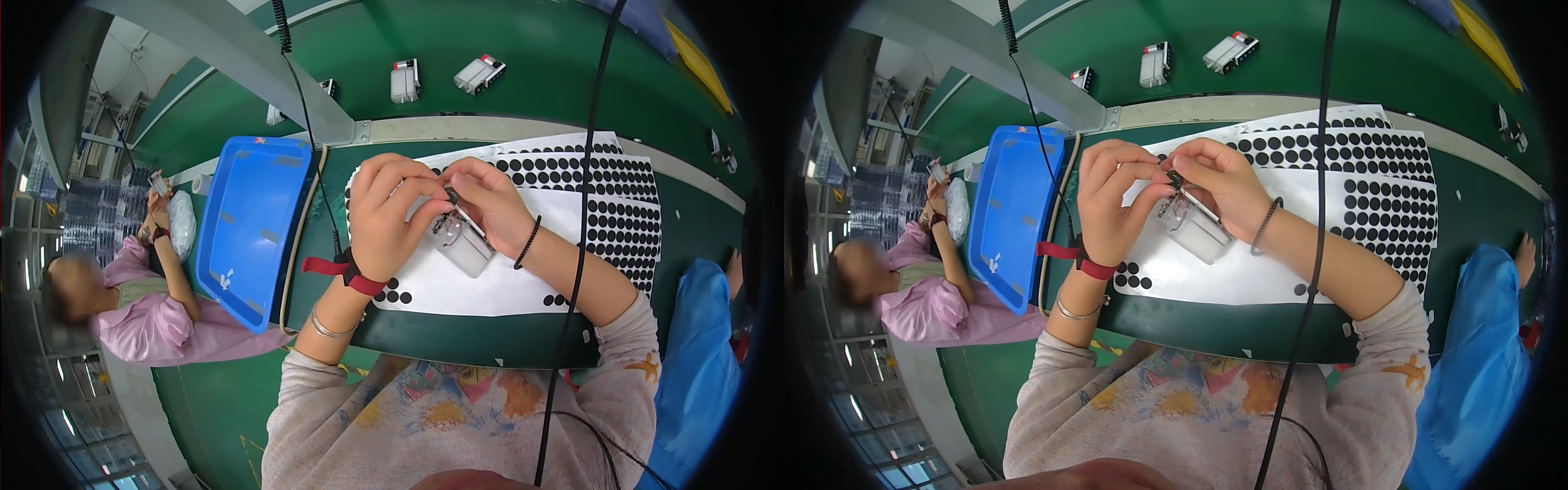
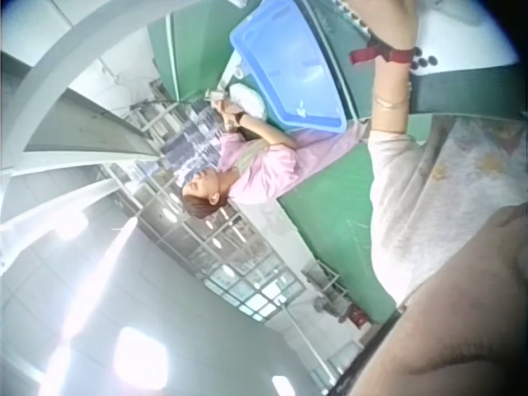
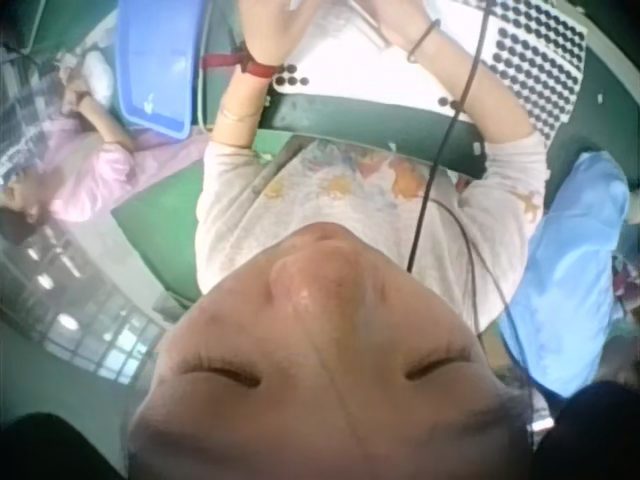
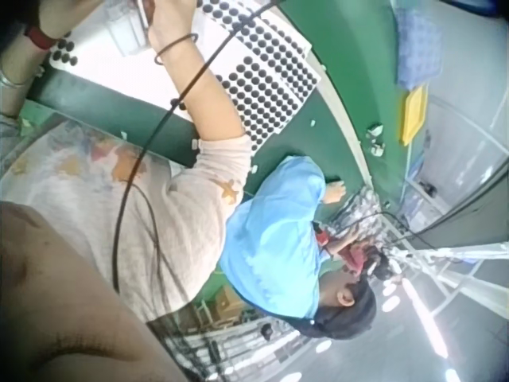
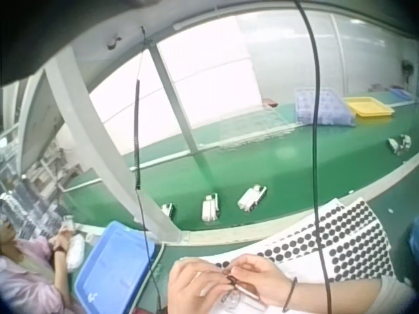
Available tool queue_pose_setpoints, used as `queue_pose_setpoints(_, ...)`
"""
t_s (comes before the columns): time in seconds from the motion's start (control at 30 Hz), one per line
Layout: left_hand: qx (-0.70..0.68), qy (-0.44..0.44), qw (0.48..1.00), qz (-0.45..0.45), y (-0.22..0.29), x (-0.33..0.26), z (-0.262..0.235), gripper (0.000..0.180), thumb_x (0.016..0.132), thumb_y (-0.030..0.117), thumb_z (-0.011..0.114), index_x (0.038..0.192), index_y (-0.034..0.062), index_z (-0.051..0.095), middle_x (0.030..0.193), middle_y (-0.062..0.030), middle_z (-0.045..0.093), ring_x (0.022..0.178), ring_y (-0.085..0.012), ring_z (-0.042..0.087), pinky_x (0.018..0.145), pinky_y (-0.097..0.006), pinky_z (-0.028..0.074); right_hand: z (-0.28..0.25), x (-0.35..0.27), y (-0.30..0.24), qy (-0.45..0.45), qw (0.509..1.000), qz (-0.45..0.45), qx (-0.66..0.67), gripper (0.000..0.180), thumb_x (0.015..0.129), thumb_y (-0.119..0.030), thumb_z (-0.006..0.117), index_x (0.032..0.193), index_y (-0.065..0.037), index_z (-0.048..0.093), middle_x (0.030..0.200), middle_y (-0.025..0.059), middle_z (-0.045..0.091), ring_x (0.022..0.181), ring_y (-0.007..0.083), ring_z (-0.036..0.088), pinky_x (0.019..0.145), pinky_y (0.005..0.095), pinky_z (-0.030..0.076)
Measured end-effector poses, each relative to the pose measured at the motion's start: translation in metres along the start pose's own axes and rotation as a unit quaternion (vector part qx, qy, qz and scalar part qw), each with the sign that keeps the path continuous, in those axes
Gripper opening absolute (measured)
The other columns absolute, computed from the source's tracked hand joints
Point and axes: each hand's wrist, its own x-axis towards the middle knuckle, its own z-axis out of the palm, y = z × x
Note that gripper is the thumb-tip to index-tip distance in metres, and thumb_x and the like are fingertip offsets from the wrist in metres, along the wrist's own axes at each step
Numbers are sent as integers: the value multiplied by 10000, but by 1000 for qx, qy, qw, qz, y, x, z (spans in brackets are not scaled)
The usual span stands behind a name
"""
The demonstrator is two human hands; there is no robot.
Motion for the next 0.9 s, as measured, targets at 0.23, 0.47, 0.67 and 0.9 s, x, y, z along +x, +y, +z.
queue_pose_setpoints(0.23, 69, 25, 997, 22, 4, -1, 2, 234, 545, 147, 735, 710, 119, 572, 836, 2, 556, 892, -221, 507, 697, -354, 355, -1, 1, 4, -2, 999, -30, -17, 119, 871, -109, 543, 965, -38, 532, 952, 48, 589, 828, 79, 570, 708, 209, 484)
queue_pose_setpoints(0.47, 48, -48, 992, -105, 9, 8, -9, 451, 483, 234, 812, 758, 88, 485, 808, -43, 490, 824, -257, 469, 695, -337, 364, -3, -3, 1, -3, 999, -16, -43, 140, 862, -82, 541, 991, -29, 531, 994, 70, 587, 881, 93, 555, 766, 227, 456)
queue_pose_setpoints(0.67, -303, -148, 898, -283, -20, -6, -2, 498, 614, 277, 789, 947, 79, 475, 876, -23, 523, 869, -153, 500, 715, -282, 390, 0, -3, 0, -16, 996, -2, -84, 141, 836, -49, 550, 971, -16, 526, 1002, 99, 577, 893, 136, 547, 802, 262, 436)
queue_pose_setpoints(0.9, -338, -96, 897, -269, -20, -26, 23, 450, 768, 322, 660, 1060, 50, 453, 849, -50, 572, 775, -158, 583, 655, -277, 450, -14, -3, 12, 11, 985, -99, -139, 103, 861, -59, 513, 955, -29, 484, 983, 89, 545, 908, 168, 529, 845, 302, 422)
